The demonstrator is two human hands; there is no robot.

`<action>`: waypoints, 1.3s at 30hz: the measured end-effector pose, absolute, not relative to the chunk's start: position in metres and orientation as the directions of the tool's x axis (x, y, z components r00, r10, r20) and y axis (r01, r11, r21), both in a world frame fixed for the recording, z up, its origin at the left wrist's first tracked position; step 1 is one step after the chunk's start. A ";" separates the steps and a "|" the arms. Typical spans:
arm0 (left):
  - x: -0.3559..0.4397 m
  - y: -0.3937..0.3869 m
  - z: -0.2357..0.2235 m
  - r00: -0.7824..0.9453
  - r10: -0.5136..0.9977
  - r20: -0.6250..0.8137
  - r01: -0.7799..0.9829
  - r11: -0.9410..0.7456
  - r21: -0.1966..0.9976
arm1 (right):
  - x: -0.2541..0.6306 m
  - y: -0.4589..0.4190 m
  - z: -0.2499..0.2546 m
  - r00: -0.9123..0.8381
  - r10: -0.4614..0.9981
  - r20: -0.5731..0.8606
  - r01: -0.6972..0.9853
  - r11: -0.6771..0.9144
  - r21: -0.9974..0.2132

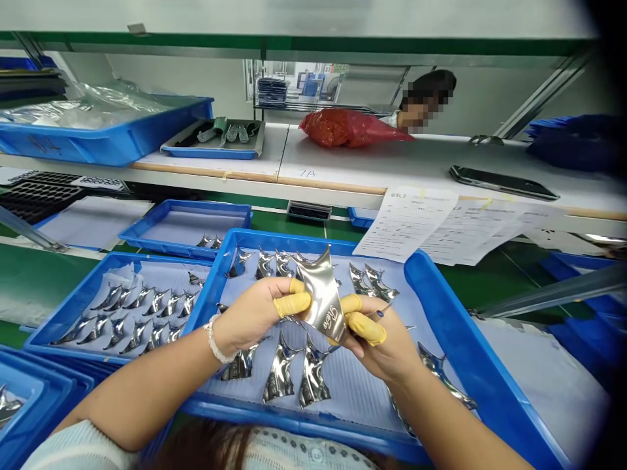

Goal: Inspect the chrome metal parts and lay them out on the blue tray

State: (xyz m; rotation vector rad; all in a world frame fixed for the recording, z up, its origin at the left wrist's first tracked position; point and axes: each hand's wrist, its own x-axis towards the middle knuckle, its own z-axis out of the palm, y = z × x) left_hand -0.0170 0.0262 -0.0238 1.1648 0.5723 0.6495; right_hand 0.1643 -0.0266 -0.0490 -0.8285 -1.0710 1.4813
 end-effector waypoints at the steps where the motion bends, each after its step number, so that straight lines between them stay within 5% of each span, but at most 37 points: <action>1: -0.017 0.026 -0.024 0.693 0.718 -0.069 -0.156 0.242 0.958 | 0.163 -0.027 -0.049 -0.191 0.980 0.049 -0.360 -0.024 -0.933; 10: -0.022 0.025 -0.027 0.664 0.747 0.036 -0.130 0.068 0.989 | 0.160 -0.027 -0.062 -0.143 0.986 0.089 -0.316 0.040 -0.948; 16: -0.026 0.023 -0.024 0.526 0.805 0.273 -0.049 -0.292 0.955 | 0.161 -0.028 -0.068 -0.155 0.965 0.211 -0.080 0.200 -0.976; 29: -0.026 0.026 -0.029 0.510 0.586 0.630 -0.128 -0.672 0.729 | 0.163 -0.030 -0.053 -0.248 0.742 0.623 0.203 0.668 -0.716; 39: -0.019 0.021 -0.034 0.604 0.551 0.576 -0.122 -0.650 0.750 | 0.174 -0.031 -0.071 0.107 0.781 0.616 -0.043 0.622 -0.781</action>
